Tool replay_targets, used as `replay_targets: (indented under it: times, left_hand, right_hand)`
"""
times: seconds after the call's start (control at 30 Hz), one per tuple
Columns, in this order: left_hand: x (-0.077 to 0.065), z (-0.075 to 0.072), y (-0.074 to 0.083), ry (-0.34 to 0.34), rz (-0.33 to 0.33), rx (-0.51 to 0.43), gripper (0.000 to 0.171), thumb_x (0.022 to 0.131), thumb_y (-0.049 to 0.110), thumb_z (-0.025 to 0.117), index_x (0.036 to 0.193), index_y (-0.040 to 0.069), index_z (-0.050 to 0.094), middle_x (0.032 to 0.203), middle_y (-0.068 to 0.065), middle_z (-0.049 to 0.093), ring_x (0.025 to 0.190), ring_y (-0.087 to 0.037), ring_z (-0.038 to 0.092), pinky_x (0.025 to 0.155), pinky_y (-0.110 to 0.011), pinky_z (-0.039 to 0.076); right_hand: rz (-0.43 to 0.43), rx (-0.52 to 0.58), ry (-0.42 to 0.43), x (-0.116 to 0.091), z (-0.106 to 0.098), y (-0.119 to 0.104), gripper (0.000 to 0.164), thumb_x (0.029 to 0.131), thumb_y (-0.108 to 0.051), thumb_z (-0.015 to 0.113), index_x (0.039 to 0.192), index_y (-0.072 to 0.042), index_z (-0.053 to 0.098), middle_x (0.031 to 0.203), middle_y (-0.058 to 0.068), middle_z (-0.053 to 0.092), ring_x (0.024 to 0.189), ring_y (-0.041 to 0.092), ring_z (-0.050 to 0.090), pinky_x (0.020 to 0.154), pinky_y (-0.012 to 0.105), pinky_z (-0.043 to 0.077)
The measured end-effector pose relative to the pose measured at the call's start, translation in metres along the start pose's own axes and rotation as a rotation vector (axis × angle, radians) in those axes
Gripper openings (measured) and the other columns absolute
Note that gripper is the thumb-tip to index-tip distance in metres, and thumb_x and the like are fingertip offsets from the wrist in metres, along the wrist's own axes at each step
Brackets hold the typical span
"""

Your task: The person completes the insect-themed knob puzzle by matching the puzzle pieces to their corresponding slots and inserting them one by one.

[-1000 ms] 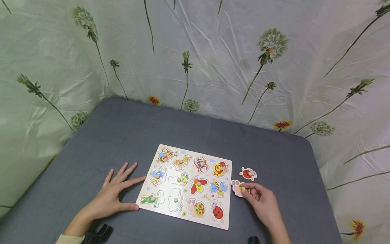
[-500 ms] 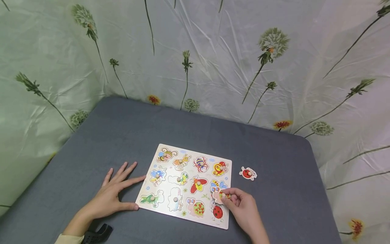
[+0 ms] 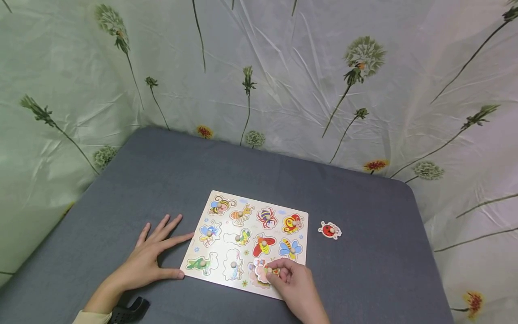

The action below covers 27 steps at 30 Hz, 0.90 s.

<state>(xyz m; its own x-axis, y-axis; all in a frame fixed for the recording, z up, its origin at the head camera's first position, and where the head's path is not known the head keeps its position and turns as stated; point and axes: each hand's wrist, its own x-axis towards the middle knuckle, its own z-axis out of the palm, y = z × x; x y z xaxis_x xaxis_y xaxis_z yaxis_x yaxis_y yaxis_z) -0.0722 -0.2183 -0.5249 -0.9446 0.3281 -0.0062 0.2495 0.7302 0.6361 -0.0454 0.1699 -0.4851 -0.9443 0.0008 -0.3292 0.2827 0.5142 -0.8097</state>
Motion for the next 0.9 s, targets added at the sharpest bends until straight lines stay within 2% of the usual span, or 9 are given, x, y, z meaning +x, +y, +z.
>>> replay_targets:
  times: [0.2, 0.33, 0.9]
  left_hand:
    - [0.0, 0.0, 0.0, -0.001, 0.0, 0.002, 0.093, 0.069, 0.071, 0.088, 0.152, 0.045, 0.059, 0.18, -0.006, 0.027, 0.167, -0.046, 0.012, 0.126, -0.076, -0.003]
    - [0.0, 0.0, 0.0, 0.0, 0.003, 0.002, 0.093, 0.069, 0.071, 0.089, 0.153, 0.045, 0.059, 0.18, -0.006, 0.027, 0.167, -0.046, 0.012, 0.126, -0.075, -0.004]
    - [0.0, 0.0, 0.0, 0.008, 0.014, -0.002, 0.092, 0.069, 0.069, 0.089, 0.153, 0.044, 0.059, 0.179, -0.007, 0.027, 0.167, -0.046, 0.012, 0.127, -0.075, -0.005]
  right_hand:
    - [-0.005, 0.016, -0.043, -0.003, 0.011, -0.001, 0.013, 0.087, -0.013, 0.088, 0.097, -0.012, 0.081, 0.063, -0.006, 0.043, 0.056, 0.002, 0.037, 0.054, 0.017, 0.028]
    - [-0.001, -0.011, -0.045, -0.004, 0.014, -0.002, 0.012, 0.087, -0.014, 0.088, 0.096, -0.014, 0.081, 0.064, -0.006, 0.044, 0.057, 0.002, 0.039, 0.055, 0.017, 0.03]
    - [-0.051, -0.055, -0.041, -0.005, 0.014, -0.001, 0.012, 0.086, -0.014, 0.089, 0.095, -0.016, 0.081, 0.061, -0.007, 0.045, 0.055, 0.001, 0.04, 0.055, 0.016, 0.03]
